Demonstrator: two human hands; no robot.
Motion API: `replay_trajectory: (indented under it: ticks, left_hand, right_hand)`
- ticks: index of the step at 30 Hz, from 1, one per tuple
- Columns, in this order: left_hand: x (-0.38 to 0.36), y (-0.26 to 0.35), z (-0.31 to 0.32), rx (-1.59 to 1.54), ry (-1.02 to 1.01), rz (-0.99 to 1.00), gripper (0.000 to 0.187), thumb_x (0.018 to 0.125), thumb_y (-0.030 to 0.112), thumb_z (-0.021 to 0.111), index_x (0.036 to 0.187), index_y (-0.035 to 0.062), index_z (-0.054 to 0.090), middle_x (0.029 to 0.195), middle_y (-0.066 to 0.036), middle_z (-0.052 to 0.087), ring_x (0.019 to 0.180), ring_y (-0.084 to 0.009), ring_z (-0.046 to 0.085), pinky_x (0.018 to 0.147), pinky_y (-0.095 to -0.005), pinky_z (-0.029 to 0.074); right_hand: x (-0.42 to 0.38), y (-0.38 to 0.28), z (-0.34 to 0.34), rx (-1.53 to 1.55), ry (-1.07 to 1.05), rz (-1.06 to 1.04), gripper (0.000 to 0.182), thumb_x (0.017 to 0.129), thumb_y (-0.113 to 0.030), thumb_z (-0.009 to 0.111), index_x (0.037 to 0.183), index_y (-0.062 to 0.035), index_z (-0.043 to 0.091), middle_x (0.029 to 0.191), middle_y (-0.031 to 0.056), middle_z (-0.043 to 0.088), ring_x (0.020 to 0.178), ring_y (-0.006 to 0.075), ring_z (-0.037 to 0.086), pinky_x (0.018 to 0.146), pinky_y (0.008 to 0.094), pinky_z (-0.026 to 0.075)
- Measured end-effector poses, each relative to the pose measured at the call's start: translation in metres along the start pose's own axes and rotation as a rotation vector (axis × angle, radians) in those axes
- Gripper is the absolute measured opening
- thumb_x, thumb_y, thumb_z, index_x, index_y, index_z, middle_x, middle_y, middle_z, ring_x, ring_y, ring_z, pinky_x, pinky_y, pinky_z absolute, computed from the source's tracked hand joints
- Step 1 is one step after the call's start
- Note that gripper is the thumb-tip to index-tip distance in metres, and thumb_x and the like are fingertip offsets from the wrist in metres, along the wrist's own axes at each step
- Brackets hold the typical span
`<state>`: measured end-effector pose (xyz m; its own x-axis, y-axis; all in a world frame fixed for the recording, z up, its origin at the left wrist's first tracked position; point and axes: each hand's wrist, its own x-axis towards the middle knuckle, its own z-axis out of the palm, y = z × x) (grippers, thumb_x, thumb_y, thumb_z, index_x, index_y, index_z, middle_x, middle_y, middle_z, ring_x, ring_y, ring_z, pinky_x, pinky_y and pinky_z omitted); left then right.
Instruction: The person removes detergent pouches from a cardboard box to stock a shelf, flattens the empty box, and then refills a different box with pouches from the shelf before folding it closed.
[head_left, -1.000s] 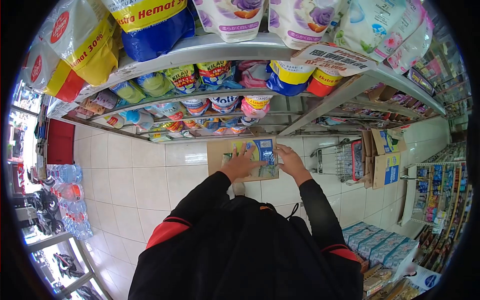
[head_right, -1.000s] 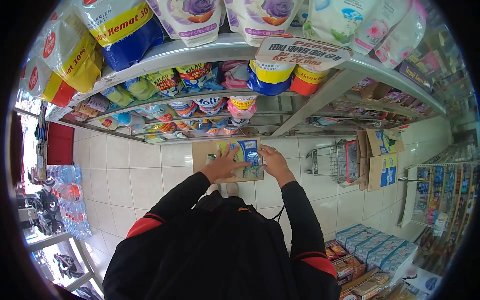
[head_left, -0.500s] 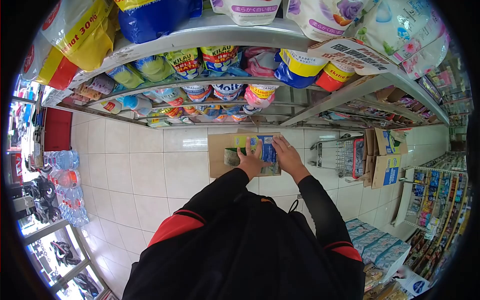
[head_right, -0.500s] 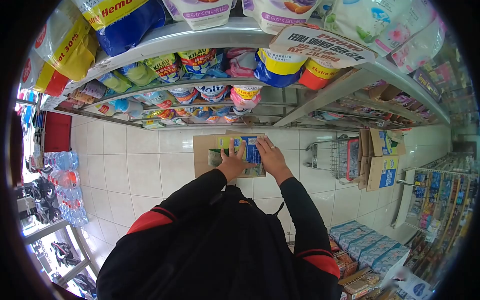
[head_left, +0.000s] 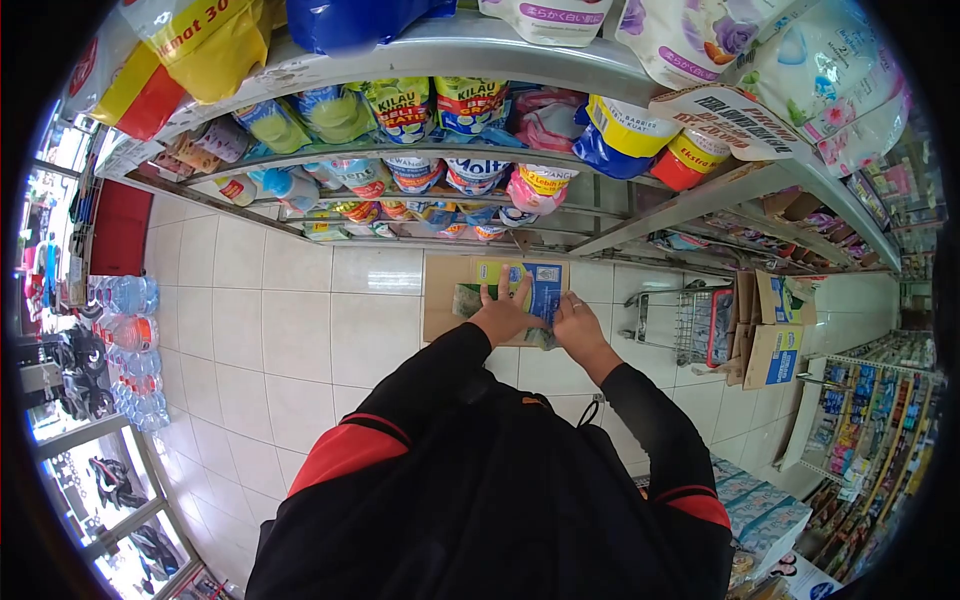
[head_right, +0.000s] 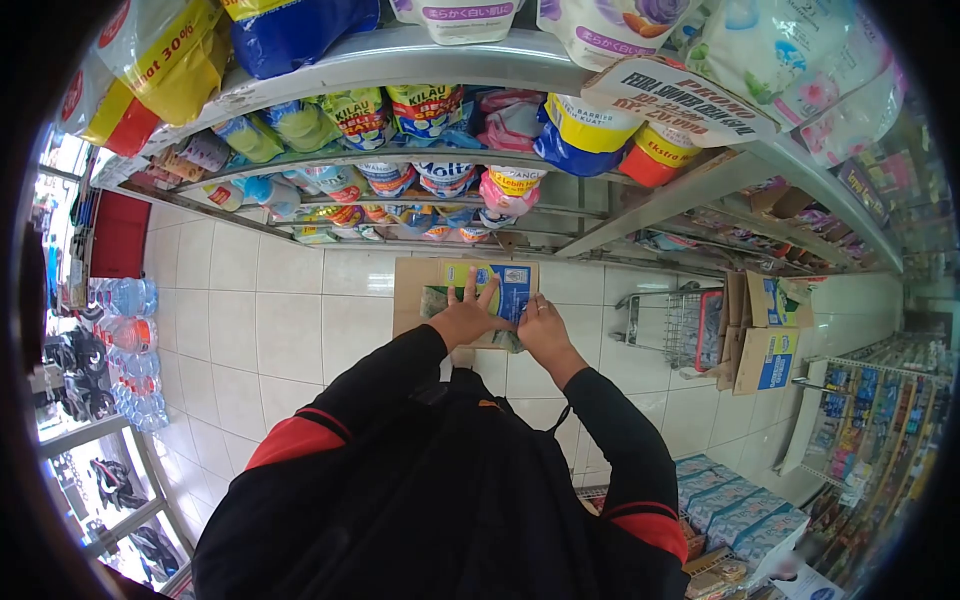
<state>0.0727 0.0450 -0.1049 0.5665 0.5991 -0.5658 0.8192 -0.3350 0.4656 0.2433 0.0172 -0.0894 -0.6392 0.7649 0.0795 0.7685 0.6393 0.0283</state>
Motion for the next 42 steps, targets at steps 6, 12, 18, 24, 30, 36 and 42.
replay_trajectory:
  ticks: [6, 12, 18, 24, 30, 36, 42]
  left_hand:
    - [-0.01, 0.002, -0.006, -0.016, -0.015, 0.061, 0.049, 0.073, 0.055, 0.042, 0.116, 0.033, 0.04, 0.137, -0.01, 0.004, 0.121, -0.0384, -0.015, 0.089, -0.0636, 0.001]
    - [-0.015, 0.003, -0.003, 0.004, 0.02, 0.101, 0.032, 0.073, 0.051, 0.045, 0.101, 0.0367, 0.053, 0.136, -0.013, 0.005, 0.121, -0.0402, -0.015, 0.089, -0.0634, -0.001]
    - [-0.026, 0.008, -0.002, -0.018, 0.035, 0.094, 0.036, 0.073, 0.052, 0.046, 0.105, 0.0354, 0.05, 0.136, -0.012, 0.004, 0.121, -0.0396, -0.015, 0.09, -0.0624, 0.0]
    - [-0.022, 0.003, 0.0, -0.063, 0.051, 0.094, 0.038, 0.072, 0.052, 0.047, 0.107, 0.0358, 0.049, 0.136, -0.011, 0.004, 0.121, -0.0398, -0.015, 0.09, -0.0623, 0.0]
    - [-0.022, 0.002, 0.0, 0.05, 0.039, 0.133, 0.025, 0.075, 0.042, 0.048, 0.1, 0.0395, 0.051, 0.136, -0.013, 0.004, 0.12, -0.0422, -0.015, 0.09, -0.0629, 0.002]
    - [-0.024, 0.005, -0.005, 0.049, 0.029, 0.111, 0.023, 0.075, 0.041, 0.048, 0.098, 0.0387, 0.052, 0.136, -0.013, 0.003, 0.12, -0.0423, -0.014, 0.09, -0.0628, 0.003]
    - [-0.018, 0.003, -0.001, 0.036, 0.047, 0.105, 0.024, 0.076, 0.042, 0.047, 0.099, 0.0385, 0.051, 0.136, -0.013, 0.002, 0.12, -0.0421, -0.014, 0.09, -0.0626, 0.003]
  right_hand:
    - [-0.006, 0.001, 0.008, -0.073, -0.017, -0.063, 0.018, 0.063, -0.006, 0.051, 0.072, 0.0082, 0.056, 0.086, 0.0227, 0.053, 0.085, 0.0315, 0.052, 0.072, 0.0364, 0.046]
    - [-0.007, 0.005, 0.008, -0.059, 0.063, -0.137, 0.014, 0.062, -0.008, 0.051, 0.065, 0.0043, 0.056, 0.075, 0.0156, 0.052, 0.076, 0.0272, 0.052, 0.063, 0.034, 0.043]
    - [0.007, 0.041, 0.009, -0.001, 0.085, 0.111, 0.008, 0.061, -0.009, 0.055, 0.064, -0.0023, 0.053, 0.07, 0.0106, 0.051, 0.072, 0.0255, 0.051, 0.061, 0.0335, 0.042]
    - [0.002, 0.027, -0.003, 0.473, 0.18, 0.086, 0.016, 0.056, -0.009, 0.062, 0.069, -0.0042, 0.054, 0.073, 0.0086, 0.051, 0.074, 0.0229, 0.051, 0.066, 0.0328, 0.042]
    - [-0.003, 0.025, -0.003, 0.175, -0.038, -0.079, 0.008, 0.063, -0.011, 0.055, 0.068, -0.0047, 0.055, 0.079, 0.0057, 0.051, 0.078, 0.0199, 0.05, 0.067, 0.0317, 0.042]
    - [0.001, 0.029, -0.007, 0.028, -0.045, -0.316, 0.007, 0.064, -0.011, 0.05, 0.063, -0.0061, 0.055, 0.076, 0.005, 0.051, 0.08, 0.0193, 0.051, 0.065, 0.0317, 0.039]
    - [0.004, 0.028, -0.001, -0.047, -0.068, -0.332, 0.009, 0.064, -0.011, 0.05, 0.068, -0.0043, 0.053, 0.074, 0.008, 0.049, 0.08, 0.0216, 0.05, 0.065, 0.0316, 0.038]
